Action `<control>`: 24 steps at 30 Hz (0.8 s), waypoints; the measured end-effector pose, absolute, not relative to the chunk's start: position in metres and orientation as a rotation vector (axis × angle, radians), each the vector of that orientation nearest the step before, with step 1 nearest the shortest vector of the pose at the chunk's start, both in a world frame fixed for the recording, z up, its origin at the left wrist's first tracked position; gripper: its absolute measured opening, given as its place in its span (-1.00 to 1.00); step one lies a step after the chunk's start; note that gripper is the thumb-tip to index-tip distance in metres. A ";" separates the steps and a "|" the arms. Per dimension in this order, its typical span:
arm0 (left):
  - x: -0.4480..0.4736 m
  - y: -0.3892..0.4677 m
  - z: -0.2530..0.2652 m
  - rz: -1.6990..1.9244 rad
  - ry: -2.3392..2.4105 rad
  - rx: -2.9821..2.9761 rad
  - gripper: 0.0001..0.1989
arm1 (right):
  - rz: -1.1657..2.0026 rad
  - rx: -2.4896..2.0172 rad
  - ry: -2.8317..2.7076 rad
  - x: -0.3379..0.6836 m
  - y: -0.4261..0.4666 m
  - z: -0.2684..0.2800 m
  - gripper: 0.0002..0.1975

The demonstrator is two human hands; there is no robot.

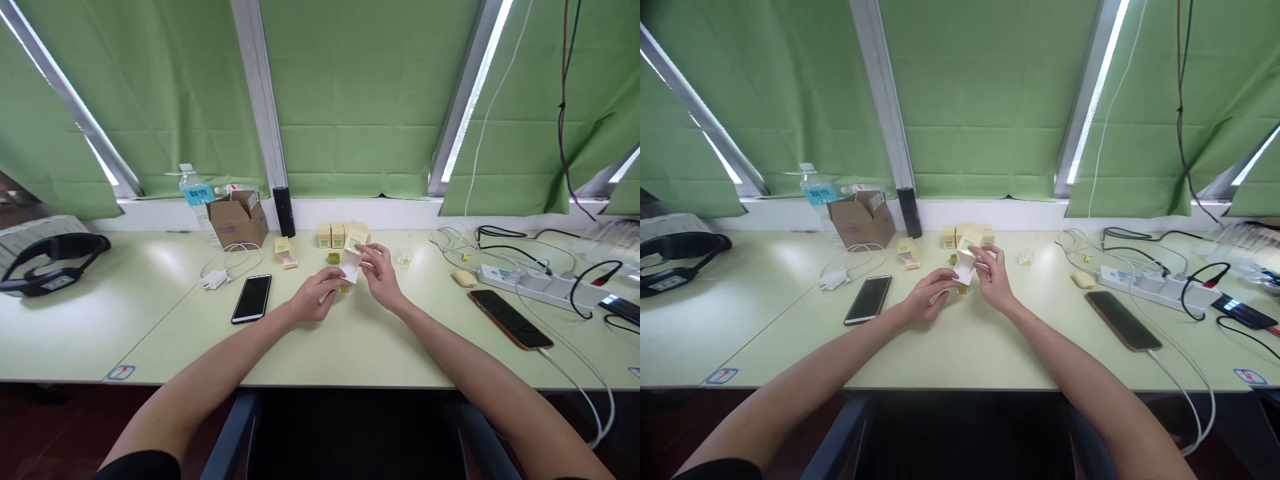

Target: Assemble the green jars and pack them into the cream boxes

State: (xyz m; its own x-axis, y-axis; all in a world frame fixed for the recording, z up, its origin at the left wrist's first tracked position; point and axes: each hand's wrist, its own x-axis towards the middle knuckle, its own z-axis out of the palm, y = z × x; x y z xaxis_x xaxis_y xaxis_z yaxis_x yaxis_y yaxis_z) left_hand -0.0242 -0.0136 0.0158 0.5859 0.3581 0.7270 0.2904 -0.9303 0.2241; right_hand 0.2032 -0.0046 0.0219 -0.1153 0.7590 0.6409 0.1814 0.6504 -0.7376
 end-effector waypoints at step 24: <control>-0.014 -0.009 0.016 1.525 0.781 2.276 -0.70 | 0.686 -0.617 -1.730 0.189 -0.027 0.021 -0.70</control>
State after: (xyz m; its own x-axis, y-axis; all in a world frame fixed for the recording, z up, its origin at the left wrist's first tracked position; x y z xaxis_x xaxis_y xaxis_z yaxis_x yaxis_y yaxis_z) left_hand -0.0143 -0.0086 0.0159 0.2920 0.5831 0.7581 0.2744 -0.8104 0.5176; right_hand 0.1886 -0.0266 0.0212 -0.2432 0.7068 0.6643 0.0596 0.6945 -0.7170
